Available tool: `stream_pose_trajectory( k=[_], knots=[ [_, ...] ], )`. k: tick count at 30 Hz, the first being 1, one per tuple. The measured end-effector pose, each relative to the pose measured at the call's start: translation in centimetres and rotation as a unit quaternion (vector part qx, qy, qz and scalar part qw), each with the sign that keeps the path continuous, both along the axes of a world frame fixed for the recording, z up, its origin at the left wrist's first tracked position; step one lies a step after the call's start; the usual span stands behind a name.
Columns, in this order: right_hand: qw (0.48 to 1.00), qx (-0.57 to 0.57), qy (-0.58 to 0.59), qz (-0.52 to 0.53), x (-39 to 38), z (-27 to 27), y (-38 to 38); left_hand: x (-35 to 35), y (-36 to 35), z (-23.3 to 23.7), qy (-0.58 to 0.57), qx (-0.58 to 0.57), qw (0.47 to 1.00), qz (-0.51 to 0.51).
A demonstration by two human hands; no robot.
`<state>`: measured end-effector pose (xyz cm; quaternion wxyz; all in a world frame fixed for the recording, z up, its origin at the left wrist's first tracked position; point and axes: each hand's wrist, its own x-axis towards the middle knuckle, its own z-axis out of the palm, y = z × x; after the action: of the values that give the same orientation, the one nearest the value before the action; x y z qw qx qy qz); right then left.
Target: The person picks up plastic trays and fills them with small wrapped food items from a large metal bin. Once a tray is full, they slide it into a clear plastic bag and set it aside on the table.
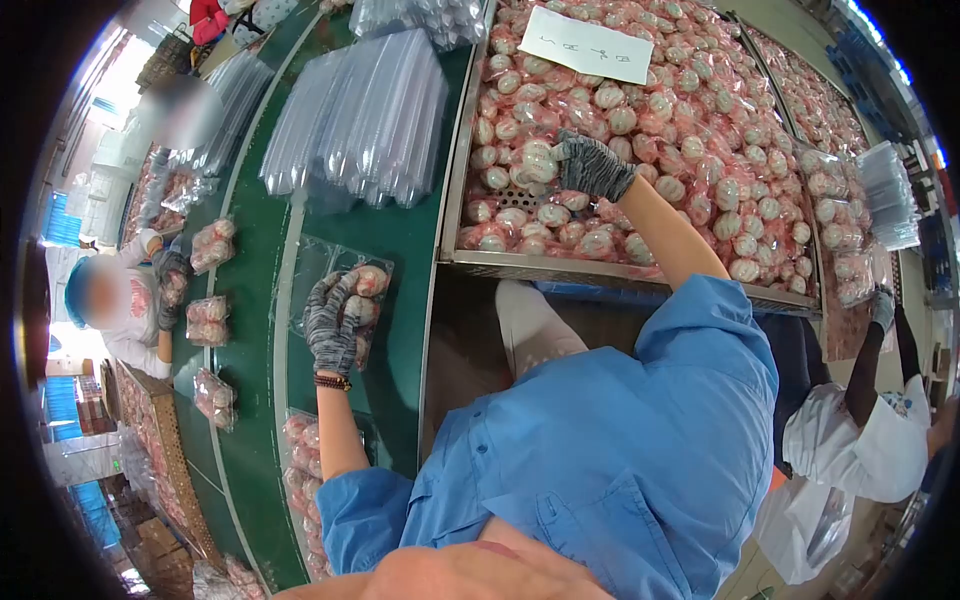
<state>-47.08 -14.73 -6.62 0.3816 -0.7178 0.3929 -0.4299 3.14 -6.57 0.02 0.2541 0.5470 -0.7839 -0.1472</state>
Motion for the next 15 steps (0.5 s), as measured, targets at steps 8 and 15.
stream_pose_trajectory(
  k=[8,15],
  knots=[
    [0.765,0.339,-0.492,0.241,10.7,5.9,2.1,0.5,-0.1,-0.4,-0.016,-0.018,1.000,0.009],
    [0.905,0.306,-0.245,0.165,22.0,7.3,1.1,0.5,0.0,0.3,-0.049,-0.008,0.998,0.045]
  ],
)
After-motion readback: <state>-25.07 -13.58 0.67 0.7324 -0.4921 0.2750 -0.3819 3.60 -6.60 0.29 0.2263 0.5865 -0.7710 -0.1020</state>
